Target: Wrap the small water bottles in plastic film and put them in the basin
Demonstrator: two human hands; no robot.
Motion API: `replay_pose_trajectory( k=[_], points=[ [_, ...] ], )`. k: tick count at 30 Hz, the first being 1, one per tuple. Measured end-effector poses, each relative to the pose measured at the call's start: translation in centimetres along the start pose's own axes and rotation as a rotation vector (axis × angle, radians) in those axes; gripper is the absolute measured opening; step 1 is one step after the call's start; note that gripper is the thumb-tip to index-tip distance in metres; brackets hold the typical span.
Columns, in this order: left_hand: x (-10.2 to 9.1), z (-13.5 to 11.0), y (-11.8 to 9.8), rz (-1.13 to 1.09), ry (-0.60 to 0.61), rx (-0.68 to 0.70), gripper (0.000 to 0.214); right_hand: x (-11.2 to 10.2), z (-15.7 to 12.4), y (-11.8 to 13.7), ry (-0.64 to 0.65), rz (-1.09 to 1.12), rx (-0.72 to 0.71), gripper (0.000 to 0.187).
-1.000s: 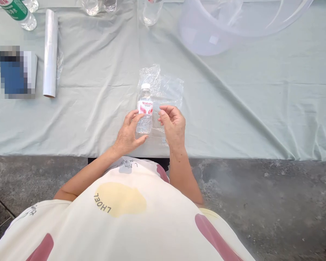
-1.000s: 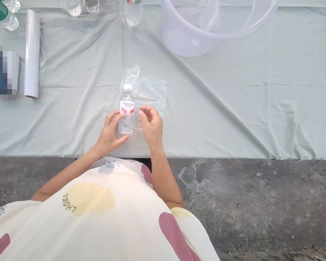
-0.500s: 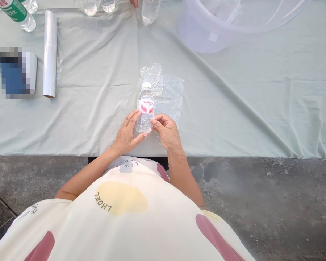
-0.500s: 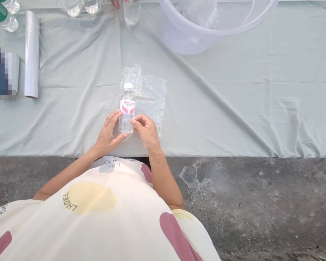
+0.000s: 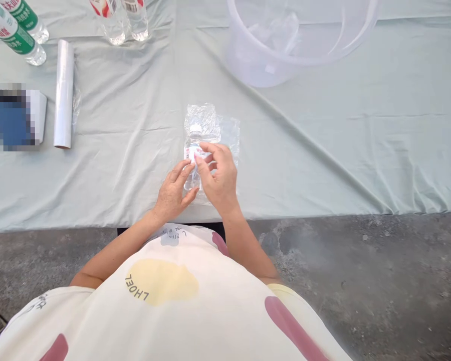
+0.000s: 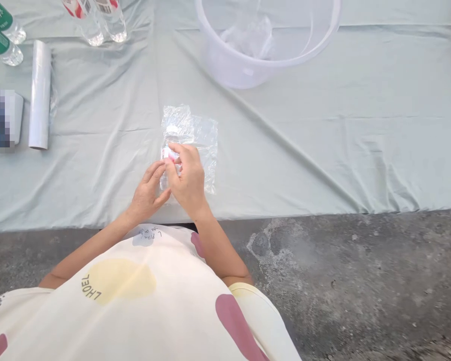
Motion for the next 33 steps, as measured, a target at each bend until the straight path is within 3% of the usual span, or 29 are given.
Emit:
replay_pose_trajectory(
  k=[4,8,13,16,20,24,28,31,33],
  points=[
    [0.1,0.3,-0.1,0.029,-0.012,-0.007,0.06,2.6,2.0,-1.8,0.013,-0.16,0.123,0.053],
    [1.2,0.6,-0.3,0.121,0.005,0.069,0.068,1.8,3.2,-3.8,0.054,-0.202,0.212,0.062],
    [4.1,1.1,-1.4,0.219,0.103,0.211,0.067,-0.1,3.7,-5.2,0.238,-0.309,0.279,0.037],
    [5.2,1.5,-1.9,0.236,0.136,0.183,0.061,-0.6,3.9,-5.0,0.323,-0.438,0.247,0.029],
    [5.7,2.1,-2.8,0.227,0.158,0.163,0.055,-2.8,4.4,-5.5,0.228,-0.586,0.259,0.041],
    [6.6,3.0,-4.5,0.292,0.216,0.255,0.057,-6.4,4.9,-7.1,0.101,-0.488,0.288,0.067],
    [8.9,4.4,-6.5,0.313,0.321,0.315,0.053,-8.9,5.9,-5.8,-0.05,-0.314,0.13,0.048],
    [10.9,4.8,-8.7,0.354,0.378,0.381,0.046,-7.0,6.9,-3.4,0.115,-0.288,-0.049,0.035],
    [12.2,4.4,-10.2,0.425,0.416,0.459,0.044,-5.6,7.7,-3.2,0.219,-0.4,-0.049,0.031]
  ],
)
Point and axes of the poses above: each hand's wrist, its own z-axis towards the middle knuckle, its own x-axis out of the palm, y = z × x, the point moved 8 cm from there along z, towards the middle knuckle, and after that the axes turned 3 degrees about x, right-handed, at the moved point
